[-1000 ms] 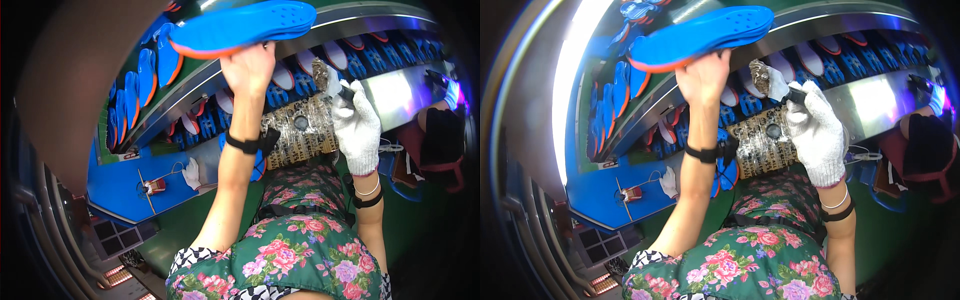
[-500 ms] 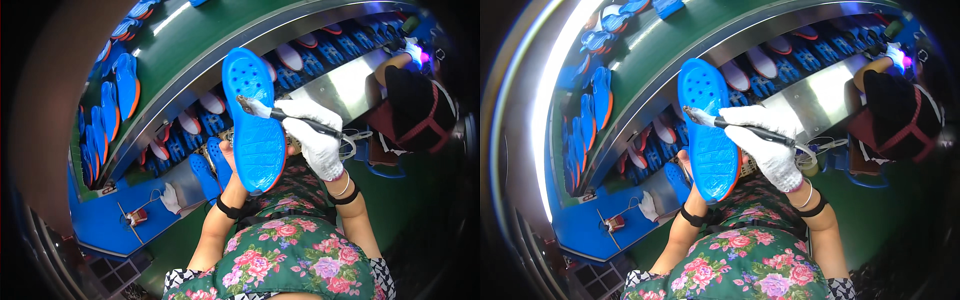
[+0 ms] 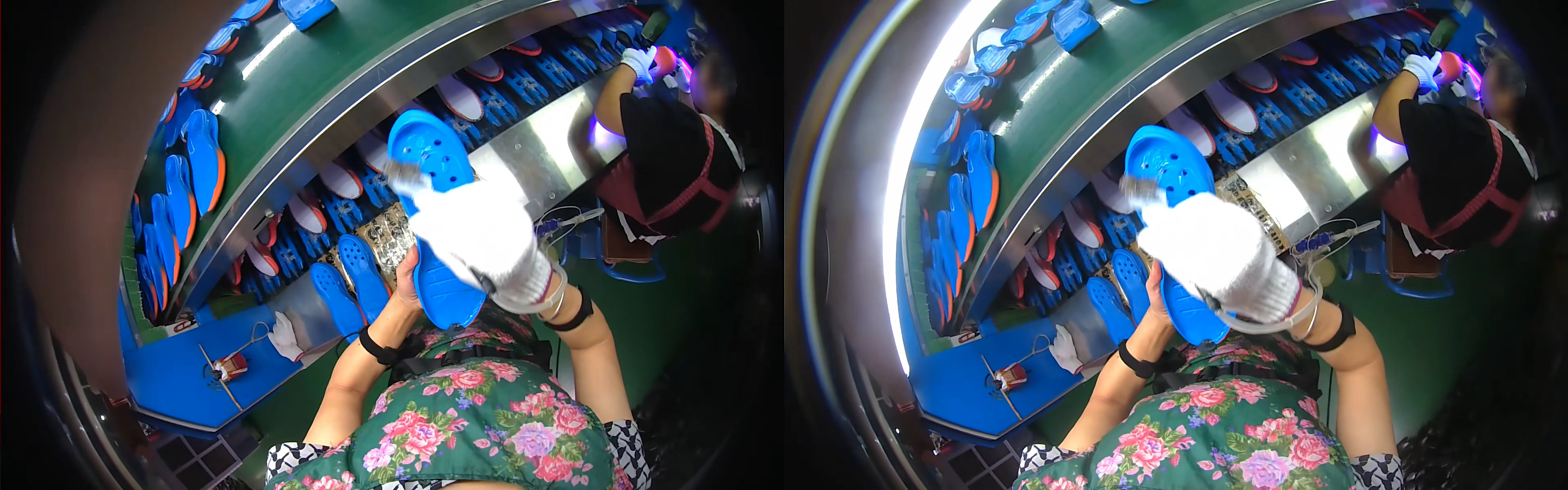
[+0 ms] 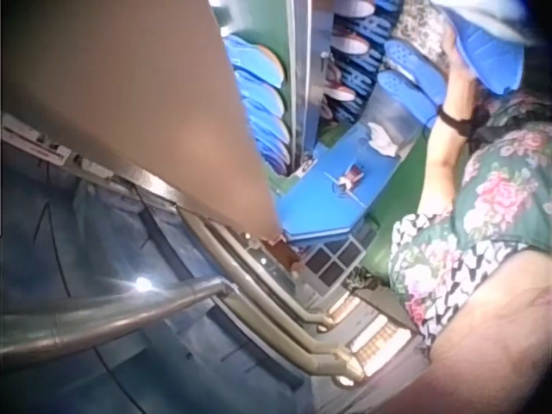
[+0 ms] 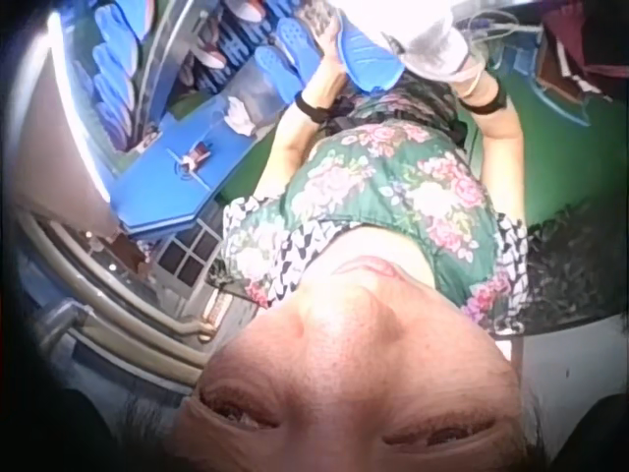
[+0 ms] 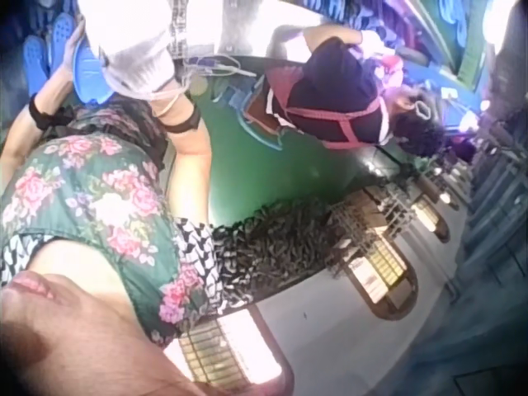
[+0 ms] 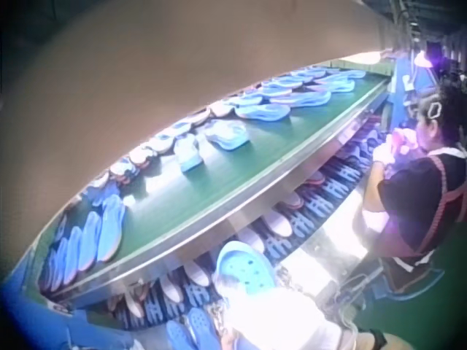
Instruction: Applying adhesive to the interior surface of blue shoe outsoles at a manufacturing conveyor belt.
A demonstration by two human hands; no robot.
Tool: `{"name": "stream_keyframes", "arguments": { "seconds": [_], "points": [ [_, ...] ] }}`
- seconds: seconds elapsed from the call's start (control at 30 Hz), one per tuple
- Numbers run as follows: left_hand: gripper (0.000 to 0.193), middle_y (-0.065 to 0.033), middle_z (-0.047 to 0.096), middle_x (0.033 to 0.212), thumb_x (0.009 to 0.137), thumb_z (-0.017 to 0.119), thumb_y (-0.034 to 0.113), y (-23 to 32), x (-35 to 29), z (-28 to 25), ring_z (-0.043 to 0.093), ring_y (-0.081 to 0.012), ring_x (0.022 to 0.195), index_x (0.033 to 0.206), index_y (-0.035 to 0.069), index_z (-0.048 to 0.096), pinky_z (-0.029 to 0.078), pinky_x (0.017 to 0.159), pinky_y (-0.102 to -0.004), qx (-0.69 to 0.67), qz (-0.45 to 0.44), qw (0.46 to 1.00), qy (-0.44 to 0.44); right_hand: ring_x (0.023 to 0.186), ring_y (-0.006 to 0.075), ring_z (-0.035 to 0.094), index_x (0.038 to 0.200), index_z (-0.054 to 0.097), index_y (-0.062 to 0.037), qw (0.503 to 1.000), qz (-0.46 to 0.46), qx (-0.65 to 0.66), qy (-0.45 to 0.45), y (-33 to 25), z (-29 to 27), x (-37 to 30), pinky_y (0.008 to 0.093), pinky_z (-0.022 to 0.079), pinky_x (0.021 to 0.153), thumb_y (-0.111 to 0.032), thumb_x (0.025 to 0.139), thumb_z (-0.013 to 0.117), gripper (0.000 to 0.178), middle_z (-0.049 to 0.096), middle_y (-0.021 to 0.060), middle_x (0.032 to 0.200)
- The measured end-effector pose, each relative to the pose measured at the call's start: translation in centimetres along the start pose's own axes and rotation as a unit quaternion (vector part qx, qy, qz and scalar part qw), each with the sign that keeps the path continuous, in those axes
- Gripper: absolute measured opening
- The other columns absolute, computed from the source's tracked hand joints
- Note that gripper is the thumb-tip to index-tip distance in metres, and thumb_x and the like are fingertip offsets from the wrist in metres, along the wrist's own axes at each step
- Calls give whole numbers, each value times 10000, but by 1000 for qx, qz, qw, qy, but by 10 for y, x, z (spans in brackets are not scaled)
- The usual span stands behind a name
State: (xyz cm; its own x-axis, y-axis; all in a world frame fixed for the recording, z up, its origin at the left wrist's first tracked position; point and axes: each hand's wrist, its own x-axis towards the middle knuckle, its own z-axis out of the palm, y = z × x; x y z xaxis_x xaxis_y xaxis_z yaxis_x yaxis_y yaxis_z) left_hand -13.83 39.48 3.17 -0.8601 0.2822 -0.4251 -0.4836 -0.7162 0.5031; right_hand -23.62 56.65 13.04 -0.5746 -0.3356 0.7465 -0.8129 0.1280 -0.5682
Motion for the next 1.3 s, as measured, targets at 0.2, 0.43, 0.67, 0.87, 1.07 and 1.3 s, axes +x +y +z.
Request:
{"name": "stream_keyframes", "arguments": {
  "seconds": [0.2,0.43,0.67,0.87,1.07,1.3],
  "points": [
    [999,-151,395,1606,873,605,729,-1,-3,-20,426,-379,1443,1620,158,270,349,1185,-591,-28,49,998,-32,1015,302,709,1214,720,-33,989,114,89,15,-2,-12,-10,408,568,878,-38,840,717,374,729,132,1204],
    [1054,-153,401,1601,831,604,782,7,3,-18,420,-386,1444,1608,141,296,322,1192,-606,27,54,998,-12,919,279,728,1037,781,-48,984,75,156,43,-7,-4,-12,375,574,783,29,751,777,296,767,134,1036],
    [1152,-179,383,1603,777,694,753,7,20,6,430,-368,1439,1608,86,256,345,1195,-558,1,42,992,-115,915,285,736,978,790,-80,993,69,57,71,-17,10,-30,398,571,804,-55,782,762,199,770,131,1038],
    [1080,-157,401,1598,814,610,796,-1,12,-38,414,-386,1449,1609,139,287,313,1205,-587,24,74,996,-31,881,287,724,941,759,-15,983,119,100,94,-5,-12,-26,385,568,802,-4,763,773,179,758,187,1004],
    [1200,-229,342,1604,792,616,818,16,30,18,399,-397,1453,1606,37,206,343,1190,-580,15,95,990,-107,885,288,728,952,782,-56,978,79,191,25,-15,-3,-33,380,574,772,-25,757,799,198,768,132,988],
    [1070,-175,356,1608,872,565,777,21,45,29,461,-488,1377,1620,108,195,414,1116,-641,-89,100,971,-197,963,272,730,1031,788,-82,989,102,40,103,-12,25,-46,399,574,825,-7,736,790,305,768,116,1077]
  ]
}}
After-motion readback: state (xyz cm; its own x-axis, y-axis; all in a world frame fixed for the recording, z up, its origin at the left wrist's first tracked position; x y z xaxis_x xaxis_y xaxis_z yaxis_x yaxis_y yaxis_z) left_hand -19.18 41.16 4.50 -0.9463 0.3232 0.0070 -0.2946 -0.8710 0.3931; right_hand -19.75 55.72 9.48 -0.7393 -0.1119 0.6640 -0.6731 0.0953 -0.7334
